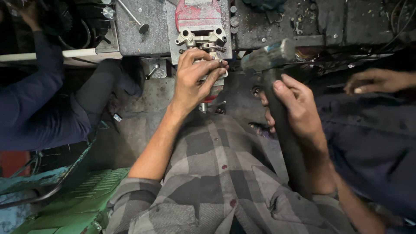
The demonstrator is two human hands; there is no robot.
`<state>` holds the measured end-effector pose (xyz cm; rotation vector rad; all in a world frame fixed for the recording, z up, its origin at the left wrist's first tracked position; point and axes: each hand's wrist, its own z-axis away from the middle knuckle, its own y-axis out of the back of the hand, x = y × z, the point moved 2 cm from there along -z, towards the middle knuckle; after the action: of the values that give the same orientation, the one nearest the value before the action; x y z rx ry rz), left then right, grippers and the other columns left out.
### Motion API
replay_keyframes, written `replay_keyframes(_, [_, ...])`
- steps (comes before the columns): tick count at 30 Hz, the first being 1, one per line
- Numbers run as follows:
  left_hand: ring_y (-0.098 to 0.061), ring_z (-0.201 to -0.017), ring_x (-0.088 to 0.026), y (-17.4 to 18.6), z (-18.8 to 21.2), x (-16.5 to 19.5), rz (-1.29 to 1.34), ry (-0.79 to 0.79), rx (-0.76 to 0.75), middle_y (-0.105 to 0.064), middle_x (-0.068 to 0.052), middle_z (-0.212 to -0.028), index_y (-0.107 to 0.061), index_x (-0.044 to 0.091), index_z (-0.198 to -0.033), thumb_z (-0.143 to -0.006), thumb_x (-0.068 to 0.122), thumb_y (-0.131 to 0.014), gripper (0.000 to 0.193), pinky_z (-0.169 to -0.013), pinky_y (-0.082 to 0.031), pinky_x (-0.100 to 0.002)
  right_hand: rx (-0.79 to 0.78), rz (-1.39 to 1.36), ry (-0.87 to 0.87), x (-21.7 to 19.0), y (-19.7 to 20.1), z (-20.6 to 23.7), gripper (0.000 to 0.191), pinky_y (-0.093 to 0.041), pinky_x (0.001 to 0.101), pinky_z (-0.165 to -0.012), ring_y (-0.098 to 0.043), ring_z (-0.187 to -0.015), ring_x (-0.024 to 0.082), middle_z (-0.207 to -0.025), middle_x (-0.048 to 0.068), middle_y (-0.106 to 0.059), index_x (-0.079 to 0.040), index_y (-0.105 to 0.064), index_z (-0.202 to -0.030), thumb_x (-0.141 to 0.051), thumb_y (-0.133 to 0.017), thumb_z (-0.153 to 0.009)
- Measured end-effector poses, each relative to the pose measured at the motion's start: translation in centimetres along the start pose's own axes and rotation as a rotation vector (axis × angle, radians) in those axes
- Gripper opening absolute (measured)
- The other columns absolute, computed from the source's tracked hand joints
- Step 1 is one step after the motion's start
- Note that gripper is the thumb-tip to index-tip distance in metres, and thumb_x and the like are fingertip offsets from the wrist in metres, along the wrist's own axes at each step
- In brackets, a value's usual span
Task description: The person works on a small engine component clamped in a bench vise. They hold a punch or pin against the part and strike it with a hammer, then pick up a flat file and file the edge of a metal piece, then resume hammering the component in the vise.
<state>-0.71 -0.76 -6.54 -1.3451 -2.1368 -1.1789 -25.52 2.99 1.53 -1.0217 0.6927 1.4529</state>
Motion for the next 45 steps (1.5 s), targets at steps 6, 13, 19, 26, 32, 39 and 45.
replay_keyframes(6, [-0.063,-0.106,-0.023,0.0,-0.3,0.1,0.01,-0.005,-0.011,-0.076,-0.005,-0.099,-0.077,0.005,-0.105,-0.089,0.012,-0.086,0.019,-0.106,-0.043,-0.043,-0.015,0.004,-0.009,-0.5,-0.7,0.0,0.028,-0.046,0.0252,-0.039,-0.056,-0.051,0.011,-0.087,0.008,-0.062,0.0,-0.058,-0.11,-0.027,-0.053,-0.106])
replay_keyframes(13, [-0.06,-0.105,-0.024,0.4,-0.7,0.8,-0.089,-0.093,-0.102,-0.075,-0.001,-0.106,-0.078,0.012,-0.115,-0.092,0.017,-0.086,0.026,-0.111,-0.041,-0.045,-0.027,0.03,0.012,-0.3,-0.7,-0.3,0.028,-0.045,0.024,-0.041,-0.057,-0.051,0.011,-0.085,0.009,-0.062,0.0,-0.059,-0.114,-0.027,-0.052,-0.106])
replay_keyframes(19, [-0.058,-0.106,-0.023,-0.2,-0.9,0.9,-0.188,-0.172,-0.141,-0.073,0.002,-0.107,-0.078,0.017,-0.12,-0.093,0.021,-0.085,0.028,-0.112,-0.04,-0.046,-0.02,0.09,0.165,-0.9,0.3,0.3,0.027,-0.048,0.0258,-0.041,-0.058,-0.053,0.012,-0.087,0.011,-0.063,0.002,-0.058,-0.119,-0.021,-0.049,-0.108])
replay_keyframes(26, [-0.057,-0.106,-0.023,-0.6,-0.5,0.4,-0.17,-0.157,-0.099,-0.074,0.004,-0.105,-0.078,0.018,-0.116,-0.092,0.024,-0.086,0.026,-0.112,-0.039,-0.046,-0.348,-0.026,0.903,-4.1,2.5,-0.2,0.036,-0.055,0.0305,-0.048,-0.068,-0.058,0.017,-0.098,0.016,-0.065,0.005,-0.044,-0.119,-0.029,-0.052,-0.108])
replay_keyframes(32, [-0.058,-0.104,-0.024,-0.3,-0.7,0.7,-0.175,-0.158,-0.112,-0.073,0.002,-0.105,-0.078,0.015,-0.114,-0.091,0.022,-0.086,0.025,-0.105,-0.042,-0.042,-0.012,0.172,0.322,-2.9,0.2,0.2,0.028,-0.047,0.0264,-0.046,-0.06,-0.051,0.012,-0.083,0.009,-0.066,0.001,-0.061,-0.119,-0.021,-0.054,-0.104])
replay_keyframes(39, [-0.063,-0.101,-0.022,0.4,-1.0,1.0,-0.034,-0.086,-0.09,-0.074,0.001,-0.104,-0.079,0.01,-0.111,-0.091,0.013,-0.085,0.021,-0.093,-0.047,-0.036,-0.073,0.137,0.118,-2.0,0.4,0.4,0.025,-0.046,0.0261,-0.045,-0.057,-0.053,0.011,-0.083,0.008,-0.063,0.003,-0.061,-0.113,-0.02,-0.054,-0.106])
replay_keyframes(45, [-0.066,-0.106,-0.022,1.0,-0.7,0.5,0.249,0.186,0.071,-0.07,-0.006,-0.107,-0.076,0.007,-0.106,-0.095,0.009,-0.082,0.013,-0.095,-0.056,-0.033,-0.039,0.068,0.189,-1.2,1.4,0.4,0.028,-0.048,0.0276,-0.043,-0.058,-0.053,0.013,-0.087,0.01,-0.061,0.002,-0.055,-0.118,-0.024,-0.051,-0.108])
